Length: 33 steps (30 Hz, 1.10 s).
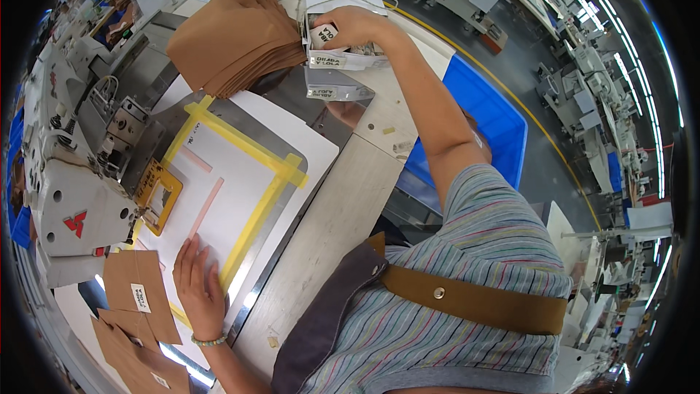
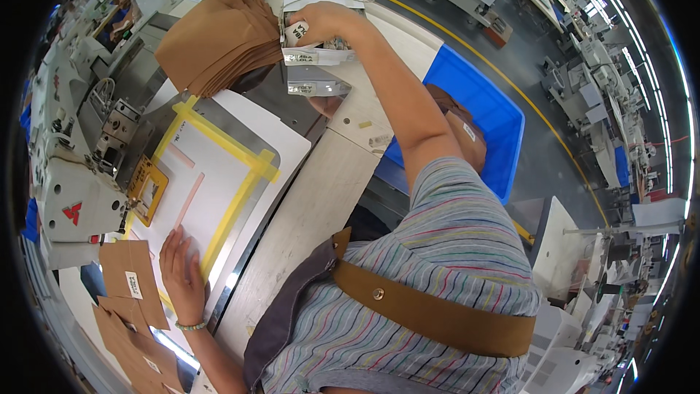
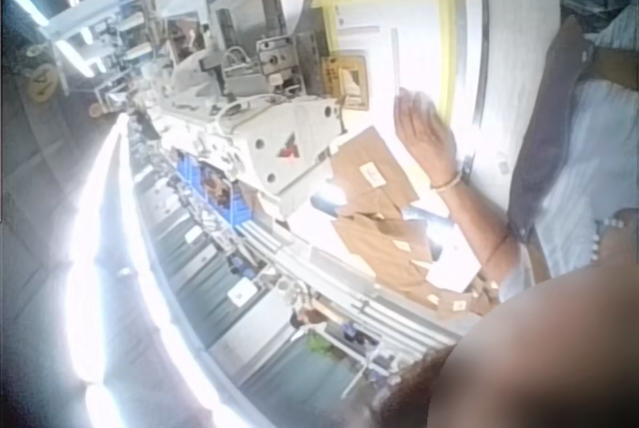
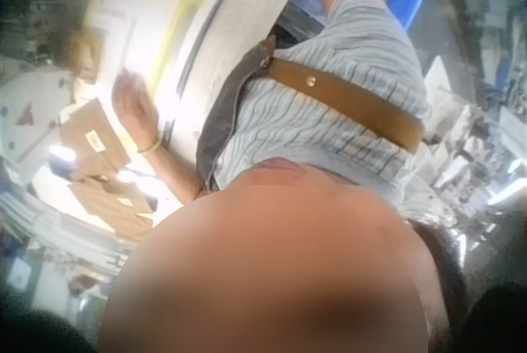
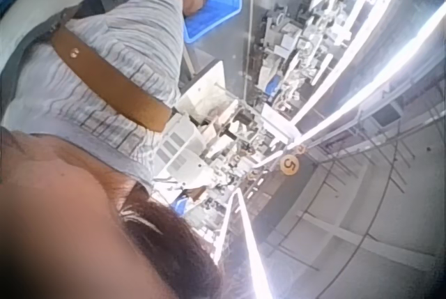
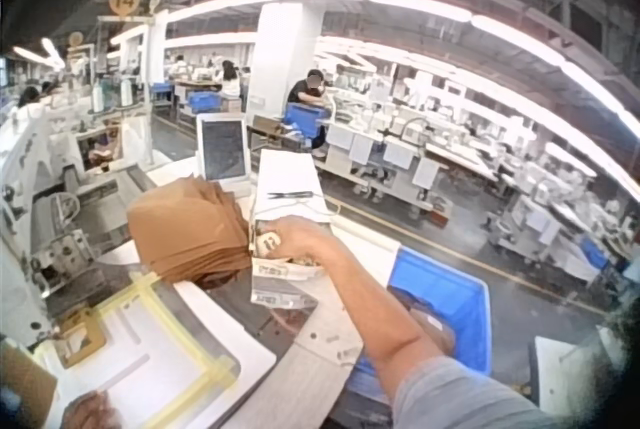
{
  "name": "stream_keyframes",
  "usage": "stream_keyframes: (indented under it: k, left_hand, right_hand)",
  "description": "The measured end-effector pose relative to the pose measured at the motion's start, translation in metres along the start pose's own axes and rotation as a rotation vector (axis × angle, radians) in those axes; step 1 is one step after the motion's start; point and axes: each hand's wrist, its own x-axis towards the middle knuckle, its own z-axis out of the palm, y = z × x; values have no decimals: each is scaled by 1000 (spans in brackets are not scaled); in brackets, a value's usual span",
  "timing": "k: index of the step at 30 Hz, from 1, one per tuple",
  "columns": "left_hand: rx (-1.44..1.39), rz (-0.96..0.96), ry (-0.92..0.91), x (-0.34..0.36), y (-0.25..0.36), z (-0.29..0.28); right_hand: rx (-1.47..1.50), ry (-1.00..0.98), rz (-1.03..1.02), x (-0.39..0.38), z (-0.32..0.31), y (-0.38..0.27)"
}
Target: Sewing brand labels onto square pieces of material using an industrial sewing machine.
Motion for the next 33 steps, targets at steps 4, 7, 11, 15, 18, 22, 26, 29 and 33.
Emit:
stream_keyframes:
  k: [4, 7, 11, 15, 18, 22, 26, 29, 33]
  left_hand:
    - [-10, -5, -7, 1, 1, -1]
    - [-10, 1, -11, 2, 2, -1]
    - [-18, 16, -6, 1, 0, -1]
    - [-16, 14, -2, 0, 1, -1]
    - [-18, 19, -4, 0, 0, 0]
    - [-31, 21, 2, 2, 1, 0]
    - [-26, 18, -9, 4, 3, -2]
    - [-8, 29, -13, 4, 3, -4]
    - [-38, -11, -8, -2, 5, -10]
  right_hand:
    - [-87, 68, -18, 3, 4, -1]
    - [-93, -3, 4, 5, 2, -1]
    - [-72, 0, -121, 13, 1, 3]
    - [-62, -59, -141, 22, 9, 8]
    - [20, -45, -190, 21, 7, 16]
    - [207, -13, -197, 5, -7, 28]
    - [388, 251, -140, 9, -9, 45]
    - [751, 363, -72, 8, -13, 54]
    - [939, 326, -98, 0, -15, 49]
